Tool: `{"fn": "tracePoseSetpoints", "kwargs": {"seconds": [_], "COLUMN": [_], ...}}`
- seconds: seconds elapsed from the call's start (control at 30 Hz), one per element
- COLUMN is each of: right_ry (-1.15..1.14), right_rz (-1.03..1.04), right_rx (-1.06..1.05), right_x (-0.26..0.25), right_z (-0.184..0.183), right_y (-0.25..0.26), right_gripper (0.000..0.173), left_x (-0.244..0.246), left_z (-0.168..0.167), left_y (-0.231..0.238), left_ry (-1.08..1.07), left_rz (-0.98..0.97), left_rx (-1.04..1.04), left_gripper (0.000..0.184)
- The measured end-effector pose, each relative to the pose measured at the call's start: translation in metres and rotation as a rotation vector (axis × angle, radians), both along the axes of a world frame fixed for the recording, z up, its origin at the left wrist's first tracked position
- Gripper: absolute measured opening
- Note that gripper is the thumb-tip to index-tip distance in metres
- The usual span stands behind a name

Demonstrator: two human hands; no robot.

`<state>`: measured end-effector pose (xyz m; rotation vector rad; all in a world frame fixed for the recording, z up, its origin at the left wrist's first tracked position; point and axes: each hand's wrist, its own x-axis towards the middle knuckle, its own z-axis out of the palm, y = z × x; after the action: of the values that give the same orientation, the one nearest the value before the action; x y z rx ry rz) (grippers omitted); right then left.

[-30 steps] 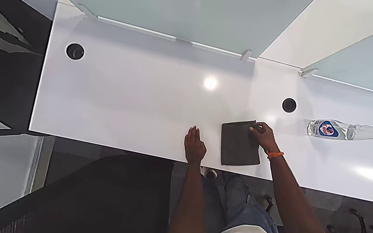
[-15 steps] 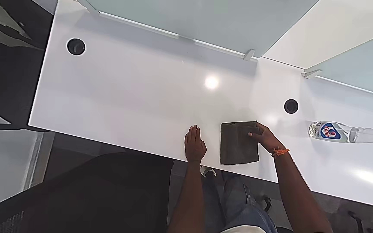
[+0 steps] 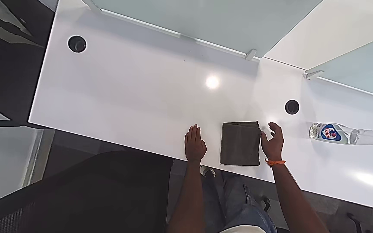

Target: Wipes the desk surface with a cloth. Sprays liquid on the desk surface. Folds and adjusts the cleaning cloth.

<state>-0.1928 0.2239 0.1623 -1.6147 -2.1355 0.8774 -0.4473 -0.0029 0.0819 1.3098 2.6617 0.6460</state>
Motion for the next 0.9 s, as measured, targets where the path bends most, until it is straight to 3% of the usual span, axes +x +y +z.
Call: {"fn": "tracePoseSetpoints", "kwargs": {"seconds": [0.13,0.23,0.3,0.37,0.47,0.6,0.7,0.8,0.9], "right_ry": [-0.163,-0.517,-0.574,-0.497,-0.325,-0.563,-0.541,-0.393,-0.551], "right_rz": [0.360,0.573,0.548,0.482,0.469,0.650,0.721,0.715,0.651], "right_rx": [0.252,0.220,0.213,0.240,0.420,0.259,0.171,0.257,0.225], "right_x": [-0.025,-0.035,-0.045,-0.044,-0.046,-0.056,-0.060,-0.055,-0.068], "right_z": [0.003,-0.036,-0.044,-0.026,-0.013,-0.047,-0.041,-0.033,-0.042], "right_y": [-0.054,-0.088,-0.088,-0.096,-0.097,-0.098,-0.089,-0.081,-0.088], "right_gripper": [0.045,0.075,0.086,0.093,0.086,0.085,0.089,0.078,0.079], "left_x": [0.001,0.003,-0.002,0.003,0.001,0.003,0.004,0.002,0.003], "left_z": [0.001,0.001,0.001,0.002,0.000,0.000,0.001,0.000,0.000], "left_y": [-0.001,-0.003,0.002,-0.004,-0.001,-0.001,-0.003,-0.001,-0.002], "left_ry": [-0.003,-0.012,0.002,-0.015,-0.009,-0.015,-0.020,-0.026,-0.022], "left_rz": [-0.007,-0.014,-0.012,-0.013,-0.010,-0.009,-0.006,-0.016,-0.008], "left_rx": [-0.018,-0.014,-0.009,-0.028,-0.014,-0.026,-0.037,-0.018,-0.021], "left_gripper": [0.053,0.054,0.054,0.054,0.053,0.054,0.054,0.054,0.054]}}
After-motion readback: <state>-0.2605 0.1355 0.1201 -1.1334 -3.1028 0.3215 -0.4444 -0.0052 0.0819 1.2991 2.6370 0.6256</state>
